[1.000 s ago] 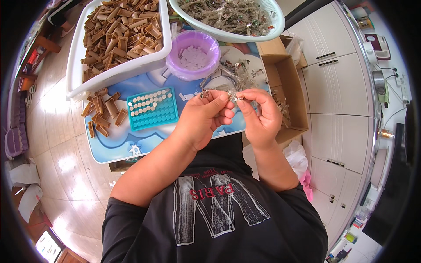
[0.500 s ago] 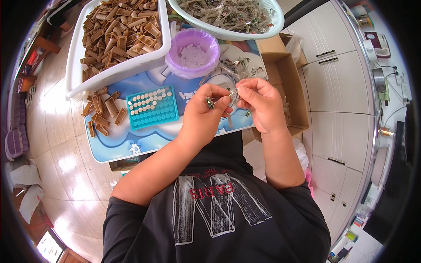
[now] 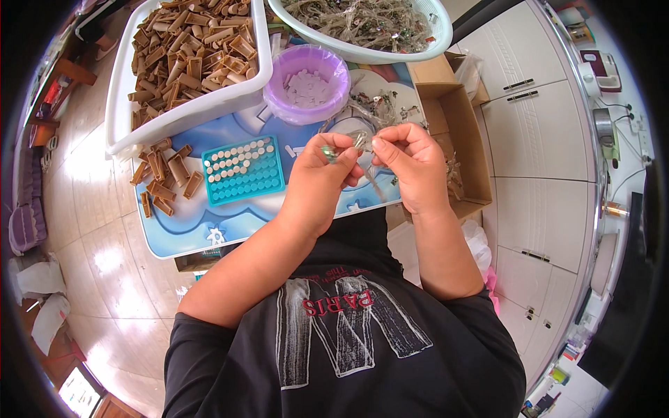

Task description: The person assembles small metal and plastic electrical components into cardboard tubes, then heats the assembled parts with a lighter.

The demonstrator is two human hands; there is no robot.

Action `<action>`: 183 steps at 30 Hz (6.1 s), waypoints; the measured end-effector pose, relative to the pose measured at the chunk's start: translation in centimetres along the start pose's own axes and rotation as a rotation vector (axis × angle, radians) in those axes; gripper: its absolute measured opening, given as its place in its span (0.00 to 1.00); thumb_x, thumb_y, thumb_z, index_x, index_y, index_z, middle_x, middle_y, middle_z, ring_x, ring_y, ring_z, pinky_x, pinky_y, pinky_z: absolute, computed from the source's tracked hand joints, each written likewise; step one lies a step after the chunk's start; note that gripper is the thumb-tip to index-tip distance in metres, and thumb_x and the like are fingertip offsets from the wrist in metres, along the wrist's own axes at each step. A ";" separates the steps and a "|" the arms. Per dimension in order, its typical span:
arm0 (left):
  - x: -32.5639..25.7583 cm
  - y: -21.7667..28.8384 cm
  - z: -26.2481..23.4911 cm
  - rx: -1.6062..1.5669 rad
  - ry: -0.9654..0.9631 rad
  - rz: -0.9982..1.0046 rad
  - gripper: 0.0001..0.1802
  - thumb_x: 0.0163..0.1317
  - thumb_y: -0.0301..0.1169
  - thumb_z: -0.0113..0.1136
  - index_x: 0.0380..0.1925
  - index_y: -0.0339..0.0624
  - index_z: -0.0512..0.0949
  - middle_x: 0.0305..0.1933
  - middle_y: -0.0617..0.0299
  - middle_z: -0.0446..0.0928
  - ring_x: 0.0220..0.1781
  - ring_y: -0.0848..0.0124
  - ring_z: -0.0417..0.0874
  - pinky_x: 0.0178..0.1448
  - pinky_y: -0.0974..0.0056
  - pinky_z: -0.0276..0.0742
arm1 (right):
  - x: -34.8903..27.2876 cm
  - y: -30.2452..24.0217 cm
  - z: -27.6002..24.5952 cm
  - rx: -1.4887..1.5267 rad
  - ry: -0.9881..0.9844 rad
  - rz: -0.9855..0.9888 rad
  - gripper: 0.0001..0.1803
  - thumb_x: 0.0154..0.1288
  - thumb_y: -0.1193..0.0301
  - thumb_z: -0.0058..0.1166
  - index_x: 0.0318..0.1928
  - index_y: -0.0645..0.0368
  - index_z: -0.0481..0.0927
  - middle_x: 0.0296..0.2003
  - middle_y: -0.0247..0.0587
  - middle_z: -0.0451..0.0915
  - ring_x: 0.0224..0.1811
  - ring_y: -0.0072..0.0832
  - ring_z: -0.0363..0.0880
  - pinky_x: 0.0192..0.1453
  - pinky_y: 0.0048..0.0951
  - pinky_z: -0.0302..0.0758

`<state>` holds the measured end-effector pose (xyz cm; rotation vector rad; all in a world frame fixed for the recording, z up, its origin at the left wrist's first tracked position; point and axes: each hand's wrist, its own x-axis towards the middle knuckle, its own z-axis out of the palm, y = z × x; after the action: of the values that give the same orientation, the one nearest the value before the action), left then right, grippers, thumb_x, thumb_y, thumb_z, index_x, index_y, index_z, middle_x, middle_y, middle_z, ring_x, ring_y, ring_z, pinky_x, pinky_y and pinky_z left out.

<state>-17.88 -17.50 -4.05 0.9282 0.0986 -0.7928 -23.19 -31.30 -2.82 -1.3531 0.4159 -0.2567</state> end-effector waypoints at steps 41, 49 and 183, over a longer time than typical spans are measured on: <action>-0.2 -0.3 0.6 0.108 0.040 0.149 0.14 0.61 0.22 0.55 0.43 0.38 0.63 0.32 0.64 0.69 0.22 0.80 0.67 0.23 0.74 0.61 | -0.8 -2.4 1.1 -0.968 -0.142 -0.446 0.18 0.52 0.79 0.57 0.44 0.59 0.68 0.32 0.43 0.78 0.30 0.37 0.80 0.33 0.33 0.75; -0.2 -0.1 0.7 0.092 0.062 0.156 0.14 0.60 0.21 0.56 0.43 0.39 0.63 0.32 0.64 0.70 0.22 0.80 0.68 0.23 0.75 0.62 | -1.2 -2.2 1.2 -0.865 -0.109 -0.396 0.18 0.52 0.81 0.56 0.44 0.60 0.68 0.34 0.42 0.78 0.28 0.32 0.79 0.33 0.30 0.76; -10.1 2.9 -12.0 0.866 0.067 0.559 0.08 0.54 0.21 0.61 0.33 0.39 0.74 0.29 0.59 0.78 0.31 0.66 0.81 0.35 0.66 0.75 | -5.1 3.9 10.1 -0.508 -0.474 -0.187 0.06 0.55 0.79 0.58 0.35 0.63 0.79 0.30 0.43 0.81 0.31 0.31 0.81 0.35 0.26 0.75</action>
<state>-20.24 -1.83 -5.43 1.6998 -0.4670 -0.2520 -23.61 -19.42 -4.34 -1.8941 -0.0556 0.0284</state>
